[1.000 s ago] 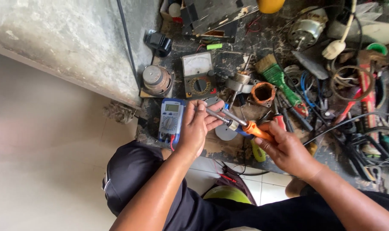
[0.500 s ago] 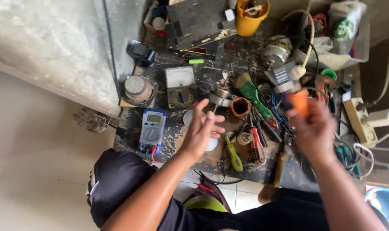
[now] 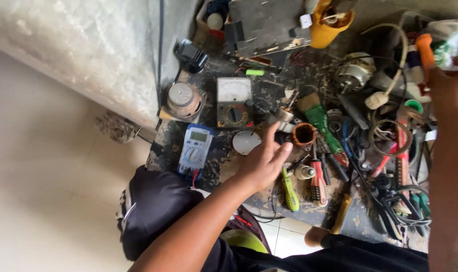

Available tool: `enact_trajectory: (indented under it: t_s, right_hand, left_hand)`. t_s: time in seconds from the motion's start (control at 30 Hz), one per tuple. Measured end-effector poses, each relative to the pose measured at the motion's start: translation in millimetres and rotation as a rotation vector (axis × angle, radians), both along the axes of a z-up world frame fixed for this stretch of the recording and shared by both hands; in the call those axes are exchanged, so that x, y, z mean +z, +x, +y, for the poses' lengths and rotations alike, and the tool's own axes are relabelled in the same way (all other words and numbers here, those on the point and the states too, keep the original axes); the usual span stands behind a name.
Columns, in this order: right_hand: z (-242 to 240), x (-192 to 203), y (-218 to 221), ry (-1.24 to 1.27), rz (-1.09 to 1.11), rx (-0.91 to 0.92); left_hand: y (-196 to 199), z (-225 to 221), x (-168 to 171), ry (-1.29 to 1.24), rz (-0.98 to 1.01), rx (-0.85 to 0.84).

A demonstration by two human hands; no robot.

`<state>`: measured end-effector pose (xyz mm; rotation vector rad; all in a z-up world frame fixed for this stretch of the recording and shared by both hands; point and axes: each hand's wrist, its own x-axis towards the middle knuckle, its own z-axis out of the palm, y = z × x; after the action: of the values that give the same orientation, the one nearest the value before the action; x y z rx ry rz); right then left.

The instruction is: Reassembling an electric motor by fitting the stator and rotor together and using a screwdriver to adjust and secure components.

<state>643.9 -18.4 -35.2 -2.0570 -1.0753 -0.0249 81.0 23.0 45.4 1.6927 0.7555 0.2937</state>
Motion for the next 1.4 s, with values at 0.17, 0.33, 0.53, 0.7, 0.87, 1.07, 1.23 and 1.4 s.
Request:
enact_trajectory:
  t_s: [0.17,0.33,0.53,0.7,0.87,1.07,1.23,1.4]
  right_hand:
    - [-47,-45,8,-0.318,-0.206,-0.328]
    - [-104,44,-183,0.033,-0.486,-0.002]
    - [-163,52,-271,-0.087,-0.374,0.231]
    - [-177,59,-339,-0.137,-0.296,0.283]
    - [-177,52,-372,-0.102,-0.247,0.285]
    - [-174,22,-379,-0.004,-0.349,0.222]
    - [-177,0,-387,-0.087,-0.251,0.190]
    - [-177,1,-390,-0.105,-0.248,0.188]
  left_hand:
    - [0,1,3,-0.012,0.060,-0.039]
    - [-3,-3,4,0.066,0.137,-0.065]
    - [-8,-8,-4,0.195,0.092,-0.056]
    - [-10,-8,-32,0.362,0.137,-0.031]
    - [-16,-10,-38,0.478,0.223,-0.067]
    - [-28,-11,-52,0.632,0.212,-0.103]
    - [-30,-11,-51,0.663,0.283,-0.120]
    - [-32,-11,-48,0.638,0.333,-0.107]
